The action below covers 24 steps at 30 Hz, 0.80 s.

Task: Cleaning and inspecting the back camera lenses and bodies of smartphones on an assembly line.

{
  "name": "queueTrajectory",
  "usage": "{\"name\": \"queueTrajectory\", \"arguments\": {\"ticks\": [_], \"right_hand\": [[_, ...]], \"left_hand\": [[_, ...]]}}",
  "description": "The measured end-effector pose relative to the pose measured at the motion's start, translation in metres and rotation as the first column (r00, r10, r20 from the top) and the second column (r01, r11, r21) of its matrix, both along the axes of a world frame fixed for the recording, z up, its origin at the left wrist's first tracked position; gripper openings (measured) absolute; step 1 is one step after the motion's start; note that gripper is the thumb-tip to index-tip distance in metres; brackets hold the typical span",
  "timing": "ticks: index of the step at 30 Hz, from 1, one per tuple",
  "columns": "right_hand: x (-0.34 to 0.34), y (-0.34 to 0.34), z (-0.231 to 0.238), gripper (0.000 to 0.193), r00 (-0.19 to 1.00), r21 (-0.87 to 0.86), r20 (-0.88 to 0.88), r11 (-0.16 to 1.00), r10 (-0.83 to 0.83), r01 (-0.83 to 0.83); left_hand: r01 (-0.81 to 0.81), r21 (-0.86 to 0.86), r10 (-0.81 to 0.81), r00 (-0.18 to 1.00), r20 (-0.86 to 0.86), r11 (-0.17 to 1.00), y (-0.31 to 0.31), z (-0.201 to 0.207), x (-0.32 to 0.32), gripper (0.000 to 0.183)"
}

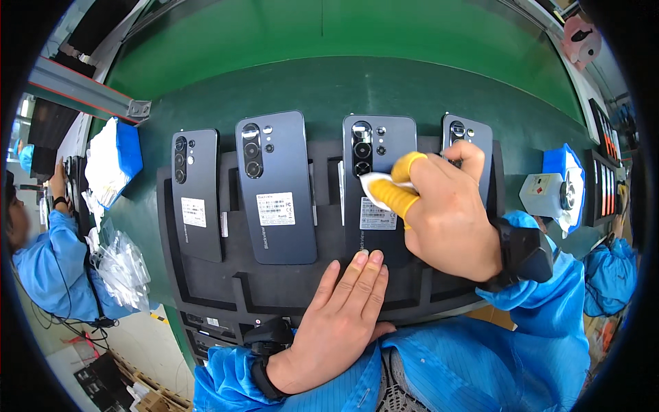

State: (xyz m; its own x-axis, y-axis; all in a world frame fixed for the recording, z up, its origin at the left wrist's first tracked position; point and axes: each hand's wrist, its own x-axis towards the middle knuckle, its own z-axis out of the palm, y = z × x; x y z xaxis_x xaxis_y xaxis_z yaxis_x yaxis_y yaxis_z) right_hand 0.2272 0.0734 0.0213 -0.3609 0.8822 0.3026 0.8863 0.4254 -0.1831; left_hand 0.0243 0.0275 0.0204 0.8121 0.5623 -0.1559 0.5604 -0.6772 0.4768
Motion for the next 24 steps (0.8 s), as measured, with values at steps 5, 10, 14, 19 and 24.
{"name": "queueTrajectory", "arguments": {"ticks": [5,10,14,19,24], "right_hand": [[0.003,0.024,-0.006,0.029,0.999,0.093,0.015,0.995,0.028,-0.029],[0.009,0.031,-0.01,0.037,0.994,0.028,-0.109,1.0,0.01,-0.007],[0.016,0.021,-0.011,0.041,0.993,-0.018,-0.114,1.0,-0.024,0.022],[0.007,0.001,-0.016,0.036,0.992,0.053,-0.114,0.996,-0.06,0.066],[0.003,0.006,-0.025,0.021,0.999,0.222,-0.048,0.975,0.014,-0.003]], "left_hand": [[0.014,-0.002,-0.014,1.0,-0.003,1.0,-0.001,0.002,0.002,0.076],[-0.006,-0.015,0.006,1.0,-0.005,1.0,0.0,0.0,0.001,0.077],[-0.007,-0.017,0.007,1.0,-0.004,1.0,0.0,-0.001,0.001,0.077],[0.003,-0.019,-0.003,1.0,0.003,1.0,0.001,-0.002,0.001,0.077],[0.001,0.008,-0.001,1.0,-0.018,1.0,-0.001,-0.001,0.001,0.077]]}}
